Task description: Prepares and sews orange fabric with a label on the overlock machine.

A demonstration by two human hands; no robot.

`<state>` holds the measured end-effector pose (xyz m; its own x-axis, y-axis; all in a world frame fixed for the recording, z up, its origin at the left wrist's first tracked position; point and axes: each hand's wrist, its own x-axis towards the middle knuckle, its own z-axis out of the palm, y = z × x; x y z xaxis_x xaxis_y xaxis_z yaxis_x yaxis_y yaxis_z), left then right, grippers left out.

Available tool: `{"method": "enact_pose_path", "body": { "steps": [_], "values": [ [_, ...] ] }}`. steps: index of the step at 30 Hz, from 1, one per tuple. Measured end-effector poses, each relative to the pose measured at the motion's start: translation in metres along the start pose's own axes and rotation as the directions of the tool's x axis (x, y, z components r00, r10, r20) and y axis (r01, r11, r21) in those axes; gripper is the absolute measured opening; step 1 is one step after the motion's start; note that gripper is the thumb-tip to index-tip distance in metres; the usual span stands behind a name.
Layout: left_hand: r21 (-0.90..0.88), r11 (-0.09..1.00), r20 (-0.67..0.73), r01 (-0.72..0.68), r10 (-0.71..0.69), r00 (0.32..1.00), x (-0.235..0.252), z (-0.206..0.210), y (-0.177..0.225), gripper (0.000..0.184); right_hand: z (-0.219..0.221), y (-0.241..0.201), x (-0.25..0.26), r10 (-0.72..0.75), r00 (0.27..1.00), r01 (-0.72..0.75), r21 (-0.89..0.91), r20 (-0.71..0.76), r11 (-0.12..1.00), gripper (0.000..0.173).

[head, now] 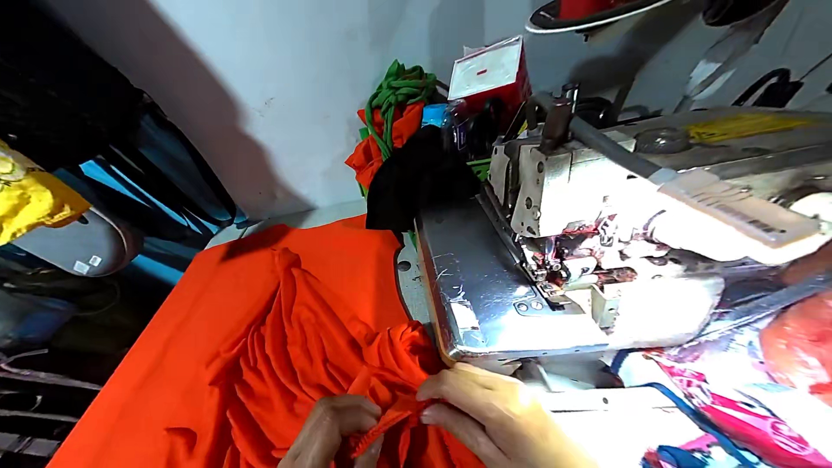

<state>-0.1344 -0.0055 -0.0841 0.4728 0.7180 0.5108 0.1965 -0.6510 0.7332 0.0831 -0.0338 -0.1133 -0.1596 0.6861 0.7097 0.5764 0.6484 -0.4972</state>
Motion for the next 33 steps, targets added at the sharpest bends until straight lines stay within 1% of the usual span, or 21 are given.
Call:
{"method": "enact_pose_path", "body": {
  "steps": [2, 3, 5, 7, 8, 9, 10, 11, 12, 13, 14, 16, 19, 22, 25, 28, 33],
  "values": [
    [-0.050, 0.998, 0.047, -0.036, 0.039, 0.998, 0.015, 0.014, 0.009, 0.006, -0.035, -0.018, -0.009, 0.041, 0.998, -0.048, -0.192, -0.042, 0.980, 0.023],
    [-0.032, 0.997, 0.078, -0.070, 0.072, 0.994, 0.023, 0.025, 0.018, 0.006, -0.053, -0.027, -0.015, 0.069, 0.996, -0.084, -0.258, -0.065, 0.963, 0.022],
    [0.070, 0.979, 0.139, -0.191, 0.180, 0.974, 0.037, 0.048, 0.036, 0.014, -0.086, -0.042, -0.028, 0.137, 0.989, -0.151, -0.342, -0.064, 0.927, 0.020],
    [0.188, 0.927, 0.222, -0.323, 0.281, 0.934, 0.047, 0.068, 0.048, 0.022, -0.105, -0.050, -0.039, 0.194, 0.980, -0.197, -0.357, -0.047, 0.913, 0.020],
    [0.202, 0.909, 0.236, -0.364, 0.316, 0.919, 0.051, 0.077, 0.052, 0.021, -0.108, -0.051, -0.042, 0.219, 0.974, -0.228, -0.321, -0.064, 0.919, 0.020],
    [0.184, 0.910, 0.243, -0.372, 0.325, 0.914, 0.054, 0.083, 0.056, 0.019, -0.108, -0.052, -0.044, 0.253, 0.963, -0.269, -0.240, -0.095, 0.933, 0.021],
    [0.139, 0.927, 0.250, -0.348, 0.308, 0.918, 0.056, 0.086, 0.060, 0.018, -0.109, -0.051, -0.045, 0.299, 0.946, -0.311, -0.097, -0.126, 0.945, 0.021],
    [0.072, 0.952, 0.266, -0.296, 0.268, 0.926, 0.059, 0.086, 0.061, 0.018, -0.109, -0.049, -0.046, 0.354, 0.925, -0.346, 0.079, -0.139, 0.935, 0.022],
    [-0.003, 0.975, 0.289, -0.224, 0.215, 0.933, 0.061, 0.083, 0.060, 0.018, -0.107, -0.047, -0.047, 0.396, 0.909, -0.358, 0.242, -0.132, 0.902, 0.021],
    [-0.074, 0.986, 0.309, -0.148, 0.164, 0.937, 0.063, 0.079, 0.057, 0.017, -0.105, -0.046, -0.049, 0.432, 0.895, -0.368, 0.365, -0.111, 0.855, 0.020],
    [-0.133, 0.987, 0.322, -0.089, 0.128, 0.938, 0.063, 0.075, 0.053, 0.016, -0.103, -0.045, -0.050, 0.460, 0.884, -0.380, 0.446, -0.084, 0.811, 0.020],
    [-0.189, 0.982, 0.335, -0.029, 0.092, 0.938, 0.061, 0.068, 0.047, 0.017, -0.096, -0.043, -0.053, 0.477, 0.876, -0.376, 0.515, -0.073, 0.771, 0.017],
    [-0.175, 0.983, 0.339, -0.049, 0.107, 0.935, 0.056, 0.065, 0.046, 0.017, -0.090, -0.042, -0.056, 0.421, 0.898, -0.319, 0.477, -0.124, 0.819, 0.013],
    [-0.103, 0.982, 0.352, -0.157, 0.184, 0.918, 0.053, 0.063, 0.044, 0.017, -0.085, -0.041, -0.058, 0.355, 0.916, -0.262, 0.390, -0.186, 0.882, 0.012],
    [-0.002, 0.963, 0.335, -0.270, 0.255, 0.907, 0.048, 0.064, 0.044, 0.014, -0.080, -0.042, -0.061, 0.358, 0.909, -0.267, 0.362, -0.212, 0.893, 0.015],
    [0.136, 0.909, 0.317, -0.394, 0.337, 0.887, 0.043, 0.063, 0.043, 0.012, -0.078, -0.043, -0.062, 0.357, 0.916, -0.282, 0.337, -0.184, 0.898, 0.022],
    [0.293, 0.802, 0.297, -0.521, 0.441, 0.847, 0.035, 0.059, 0.044, 0.013, -0.073, -0.040, -0.065, 0.306, 0.932, -0.266, 0.208, -0.194, 0.941, 0.017]
  ]
}}
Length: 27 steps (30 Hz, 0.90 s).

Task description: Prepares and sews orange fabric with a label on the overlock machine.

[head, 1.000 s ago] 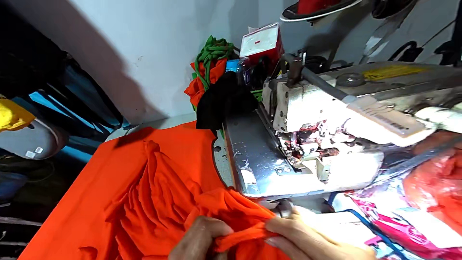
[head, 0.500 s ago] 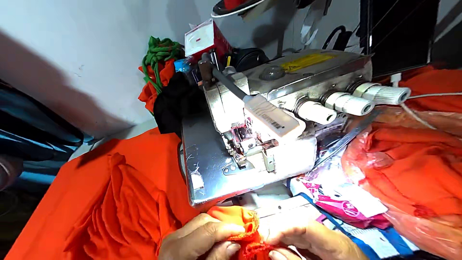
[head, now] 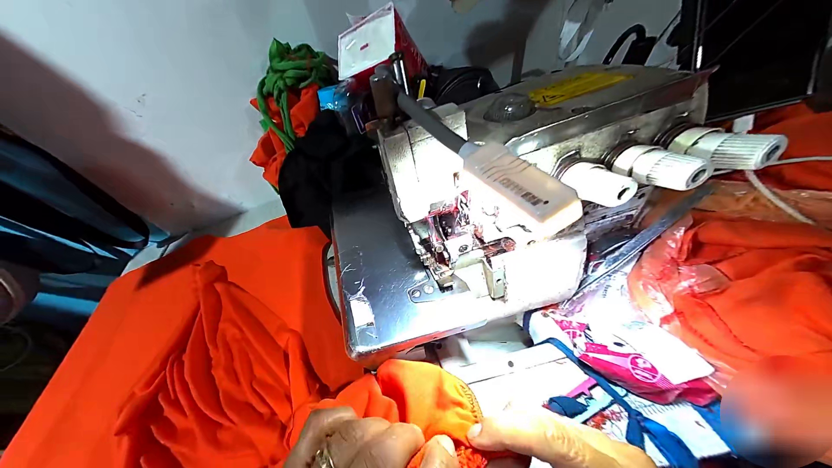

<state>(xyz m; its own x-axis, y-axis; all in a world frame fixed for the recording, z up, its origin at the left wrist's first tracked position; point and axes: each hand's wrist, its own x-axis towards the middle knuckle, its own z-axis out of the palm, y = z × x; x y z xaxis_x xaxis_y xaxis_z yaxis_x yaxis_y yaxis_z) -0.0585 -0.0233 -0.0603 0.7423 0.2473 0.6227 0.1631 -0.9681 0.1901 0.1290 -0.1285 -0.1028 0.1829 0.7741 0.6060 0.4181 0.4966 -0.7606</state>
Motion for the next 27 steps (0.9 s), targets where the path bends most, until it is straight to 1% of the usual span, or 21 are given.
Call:
{"method": "enact_pose_path", "body": {
  "steps": [3, 6, 8, 12, 16, 19, 21, 22, 23, 24, 25, 26, 27],
  "values": [
    [0.055, 0.998, -0.058, -0.024, 0.028, 0.998, -0.004, 0.002, 0.001, 0.013, 0.003, 0.003, -0.005, -0.027, 0.999, 0.027, -0.011, -0.043, 1.000, 0.014],
    [0.054, 0.998, -0.068, -0.026, 0.030, 0.997, -0.005, 0.004, 0.002, 0.013, 0.005, 0.003, -0.008, -0.063, 0.995, 0.064, 0.013, -0.072, 0.998, 0.013],
    [0.050, 0.999, -0.051, -0.022, 0.025, 0.998, -0.004, 0.005, 0.003, 0.013, 0.006, 0.002, -0.008, -0.067, 0.996, 0.069, 0.027, -0.061, 0.997, 0.014],
    [0.001, 1.000, -0.018, 0.014, -0.014, 1.000, -0.003, 0.006, 0.003, 0.012, 0.007, 0.001, -0.006, -0.037, 0.998, 0.035, -0.025, -0.046, 0.999, 0.016],
    [-0.059, 0.995, 0.059, 0.084, -0.081, 0.995, -0.001, 0.007, 0.003, 0.011, 0.007, 0.002, -0.004, -0.003, 1.000, 0.002, -0.049, -0.024, 0.999, 0.016],
    [-0.148, 0.980, 0.090, 0.130, -0.118, 0.989, -0.003, -0.002, 0.007, 0.012, 0.003, 0.001, -0.003, 0.033, 0.999, -0.034, -0.076, -0.014, 0.997, 0.016],
    [-0.134, 0.982, 0.100, 0.129, -0.116, 0.988, -0.008, -0.013, 0.007, 0.016, -0.003, 0.001, -0.001, 0.069, 0.998, -0.069, -0.060, -0.010, 0.996, 0.017],
    [-0.088, 0.988, 0.144, 0.123, -0.110, 0.984, -0.010, -0.020, 0.005, 0.020, -0.007, 0.002, 0.001, 0.081, 0.997, -0.081, -0.034, 0.004, 0.996, 0.018],
    [-0.020, 0.994, 0.226, 0.106, -0.099, 0.969, -0.013, -0.029, 0.002, 0.023, -0.011, 0.001, 0.003, 0.097, 0.995, -0.097, -0.022, 0.009, 0.995, 0.017],
    [0.062, 0.995, 0.337, 0.084, -0.100, 0.936, -0.015, -0.039, -0.002, 0.023, -0.013, -0.002, 0.004, 0.117, 0.993, -0.116, -0.026, 0.006, 0.993, 0.014],
    [0.105, 0.993, 0.439, 0.059, -0.100, 0.893, -0.017, -0.050, -0.004, 0.023, -0.016, -0.005, 0.006, 0.125, 0.992, -0.124, -0.050, 0.016, 0.991, 0.012],
    [0.099, 0.994, 0.506, 0.046, -0.090, 0.858, -0.018, -0.060, -0.006, 0.023, -0.017, -0.008, 0.009, 0.120, 0.992, -0.117, -0.065, 0.040, 0.991, 0.011],
    [0.046, 0.998, 0.542, 0.050, -0.066, 0.837, -0.018, -0.072, -0.006, 0.023, -0.018, -0.010, 0.011, 0.112, 0.991, -0.107, -0.070, 0.070, 0.992, 0.011]
  ]
}}
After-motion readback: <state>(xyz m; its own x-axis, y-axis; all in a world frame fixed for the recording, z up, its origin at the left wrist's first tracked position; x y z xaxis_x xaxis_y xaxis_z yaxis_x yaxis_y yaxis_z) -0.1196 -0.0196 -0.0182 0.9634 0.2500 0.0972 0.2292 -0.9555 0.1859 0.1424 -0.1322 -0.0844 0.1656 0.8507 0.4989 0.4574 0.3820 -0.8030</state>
